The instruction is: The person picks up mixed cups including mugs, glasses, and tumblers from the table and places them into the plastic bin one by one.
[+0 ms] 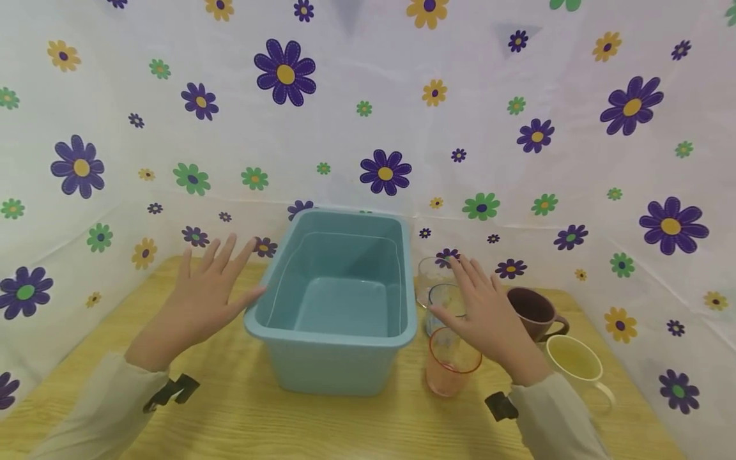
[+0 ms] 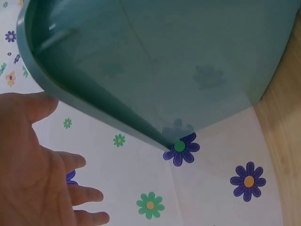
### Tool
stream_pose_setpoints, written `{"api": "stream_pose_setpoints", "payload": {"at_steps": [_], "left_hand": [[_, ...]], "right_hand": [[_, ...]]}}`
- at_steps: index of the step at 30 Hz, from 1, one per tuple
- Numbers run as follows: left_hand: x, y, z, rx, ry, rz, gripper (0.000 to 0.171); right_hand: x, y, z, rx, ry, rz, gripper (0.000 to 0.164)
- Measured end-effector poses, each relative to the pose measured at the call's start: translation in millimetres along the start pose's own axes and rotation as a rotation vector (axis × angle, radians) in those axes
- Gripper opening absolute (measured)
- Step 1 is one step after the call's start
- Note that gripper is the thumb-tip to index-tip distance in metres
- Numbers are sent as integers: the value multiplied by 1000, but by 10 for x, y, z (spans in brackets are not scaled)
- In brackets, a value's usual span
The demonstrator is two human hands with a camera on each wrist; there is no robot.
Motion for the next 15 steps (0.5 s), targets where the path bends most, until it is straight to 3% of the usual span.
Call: {"api": "stream_pose_setpoints", "payload": {"at_steps": [8,15], "left_hand": [[-28,228,211,92,118,-18,73],[-59,437,358,249,271,0,68]], "right_hand": [[93,129,223,-30,78,-100,82],[197,281,414,33,84,-213,79]]}}
Point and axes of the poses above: each hand's wrist, its own z-axis away from the middle knuckle, its own x-axis out of the palm, y = z × x, the point moved 7 cm from there along -z, towards the middle knuckle, and after that the axes turned 5 degrees about -x, right-handed, at the moved point
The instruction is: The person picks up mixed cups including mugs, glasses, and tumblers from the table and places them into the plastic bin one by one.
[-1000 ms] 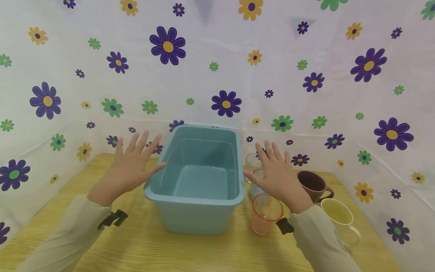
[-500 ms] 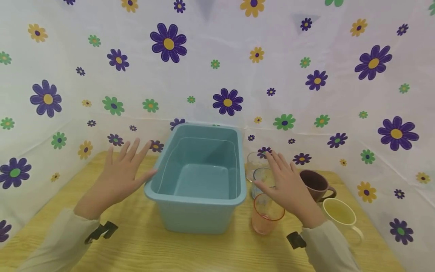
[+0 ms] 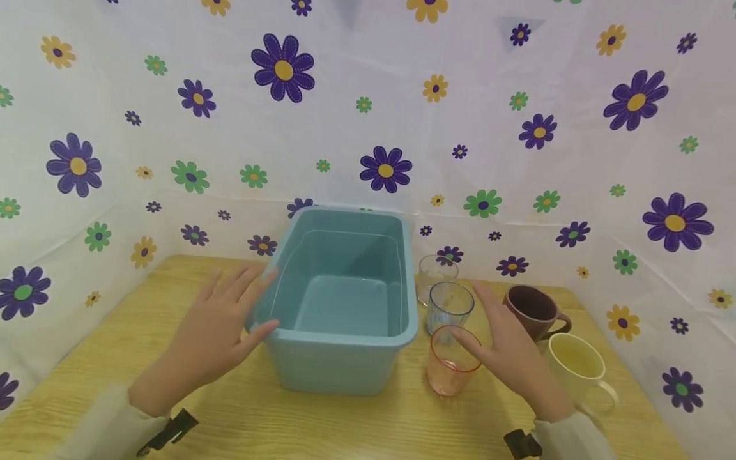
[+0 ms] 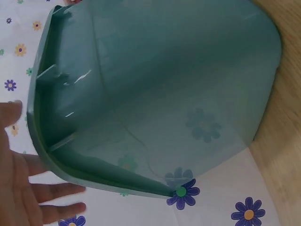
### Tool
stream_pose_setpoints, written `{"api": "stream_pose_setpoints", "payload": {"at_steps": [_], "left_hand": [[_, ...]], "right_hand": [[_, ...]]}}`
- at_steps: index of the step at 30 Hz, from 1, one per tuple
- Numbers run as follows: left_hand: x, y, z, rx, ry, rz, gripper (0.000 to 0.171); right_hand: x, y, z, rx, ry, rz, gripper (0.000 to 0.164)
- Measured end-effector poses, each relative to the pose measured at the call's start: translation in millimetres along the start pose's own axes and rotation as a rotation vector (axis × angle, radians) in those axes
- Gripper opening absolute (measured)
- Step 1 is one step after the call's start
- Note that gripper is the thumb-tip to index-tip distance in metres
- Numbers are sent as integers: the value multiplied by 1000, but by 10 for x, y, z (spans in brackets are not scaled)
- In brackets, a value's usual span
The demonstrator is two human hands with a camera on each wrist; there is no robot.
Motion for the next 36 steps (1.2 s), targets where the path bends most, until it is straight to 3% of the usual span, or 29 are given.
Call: {"api": "stream_pose_setpoints", "payload": {"at_steps": [5,8,15,18,24,32,36], "left_hand": [[-23,73,2,171,142,43,78],[-19,86,-14,293,197,59,75],[26,88,-62,560,173,97,66],[91,68,-68,634,143,98,67],[200,-34,-99,650,89,156,65],[240,-69,-103,599,125,162,69],[204,-85,-111,548,137,213,71]], "right_hand": [[24,76,116,3,34,-64,75],[51,119,167,-6,52,-83,73],[118,176,234,-59,103,-67,69],[140,169,247,-82,112,-78,69],[178,173,254,-102,112,-98,70],[208,186,235,-125,119,-111,69],[204,190,232,-130,125,-110,67]]}}
Point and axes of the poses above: each hand's wrist, its own z-axis away from the middle knuckle, its own x-axis out of the palm, y = z × x, the point moved 7 cm from there along -z, towards the middle knuckle, and after that the axes turned 5 degrees about -x, right-handed, at the moved point
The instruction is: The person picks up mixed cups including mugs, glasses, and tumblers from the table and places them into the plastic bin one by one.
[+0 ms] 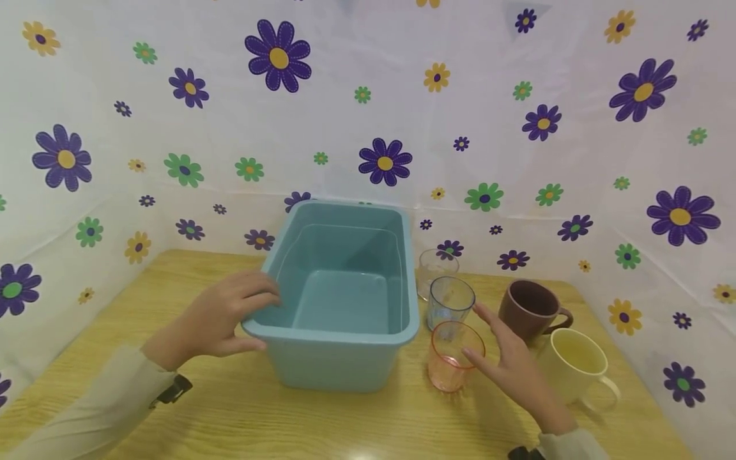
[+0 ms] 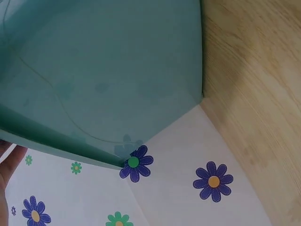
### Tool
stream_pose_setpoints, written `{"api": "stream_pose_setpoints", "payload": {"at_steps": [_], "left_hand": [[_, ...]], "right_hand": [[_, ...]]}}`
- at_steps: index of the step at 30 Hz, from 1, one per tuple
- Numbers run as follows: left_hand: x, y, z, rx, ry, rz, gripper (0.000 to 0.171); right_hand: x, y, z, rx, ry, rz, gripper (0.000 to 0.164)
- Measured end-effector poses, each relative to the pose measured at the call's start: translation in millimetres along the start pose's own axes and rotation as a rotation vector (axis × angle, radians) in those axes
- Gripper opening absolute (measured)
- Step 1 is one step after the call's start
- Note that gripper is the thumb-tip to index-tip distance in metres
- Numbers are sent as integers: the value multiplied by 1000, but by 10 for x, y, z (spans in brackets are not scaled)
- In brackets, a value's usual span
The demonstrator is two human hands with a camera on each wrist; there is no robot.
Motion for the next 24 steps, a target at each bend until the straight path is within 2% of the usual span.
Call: {"api": "stream_pose_setpoints", "payload": {"at_steps": [3,6,10,13,15,19,24], "left_hand": [[-63,-53,-8,-64,44,-9,70],[-95,-172,-42,-200,56,-60,59],[-74,-377,-94,-448,-16,-108,41],[-48,-481,-125,-566,-77,-152,43],[-39,-519,-147,-594,-102,-188,45],[-35,-583,-157,-608,-113,-253,42],[-31,-644,-56,-660,-104,-334,35]], "right_hand": [[6,0,-2,-8,4,-9,66],[32,23,10,0,1,-26,68],[85,68,31,21,-4,-74,69],[112,81,40,32,-1,-114,68],[126,85,47,35,2,-133,68],[133,67,45,30,17,-143,67],[130,50,38,18,25,-141,65]]}}
Point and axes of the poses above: each hand's wrist, its own z-axis away from the middle knuckle, its own x-axis out of the palm, y = z × x, the point moved 7 cm from there along -z, towards the middle knuckle, and after that the axes turned 5 degrees about -x, right-handed, at the moved point
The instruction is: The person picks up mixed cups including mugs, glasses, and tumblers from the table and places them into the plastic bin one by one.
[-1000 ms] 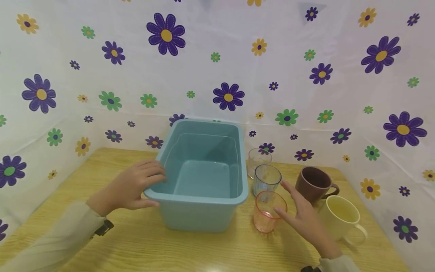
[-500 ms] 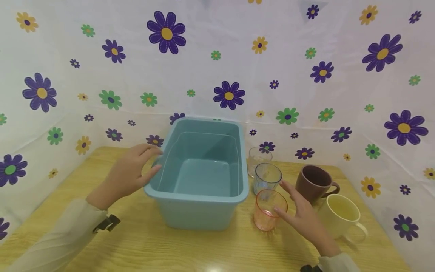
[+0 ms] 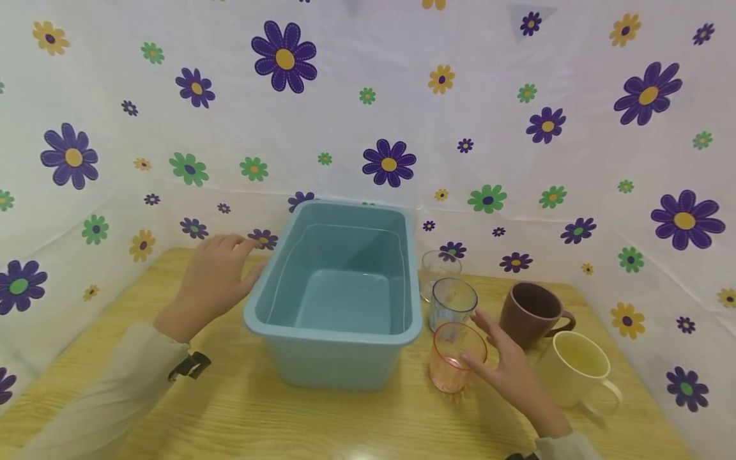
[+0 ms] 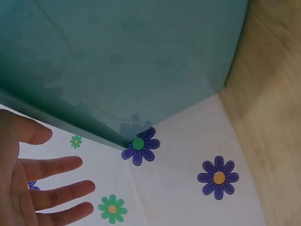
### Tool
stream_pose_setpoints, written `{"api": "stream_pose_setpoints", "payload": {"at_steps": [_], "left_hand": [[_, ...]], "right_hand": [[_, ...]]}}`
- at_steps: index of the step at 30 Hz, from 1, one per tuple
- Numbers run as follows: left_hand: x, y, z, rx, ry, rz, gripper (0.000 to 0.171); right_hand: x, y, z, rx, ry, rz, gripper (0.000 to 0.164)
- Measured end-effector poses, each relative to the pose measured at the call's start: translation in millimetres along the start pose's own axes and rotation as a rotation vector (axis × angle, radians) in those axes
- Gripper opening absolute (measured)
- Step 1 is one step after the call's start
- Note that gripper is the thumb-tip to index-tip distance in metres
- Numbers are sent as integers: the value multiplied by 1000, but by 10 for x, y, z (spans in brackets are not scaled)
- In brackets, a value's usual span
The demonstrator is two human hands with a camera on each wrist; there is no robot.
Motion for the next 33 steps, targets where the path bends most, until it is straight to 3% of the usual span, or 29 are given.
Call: {"api": "stream_pose_setpoints", "payload": {"at_steps": [4,11,17,21,28,30,33], "left_hand": [[22,-13,57,-15,42,-29,36],[50,203,111,176,163,-4,34],[52,265,151,207,242,-28,31],[31,264,149,200,203,-3,31],[-197,198,88,88,19,43,24],[-311,253,97,84,9,72,23],[-414,420,169,128,26,97,24]], "right_hand": [[-10,-6,3,-13,8,12,65],[-14,-22,3,-17,8,32,66],[18,11,7,2,-14,62,65],[26,10,5,-5,-12,70,65],[47,-21,3,-30,-12,69,64],[43,-23,3,-35,-8,70,63],[39,-15,6,-32,-9,73,64]]}}
Point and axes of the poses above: each hand's wrist, its own z-axis away from the middle knuckle, its own x-axis out of the palm, y = z × x, the point moved 7 cm from there along -z, towards the middle knuckle, and after that the axes turned 5 degrees about -x, right-handed, at the moved point
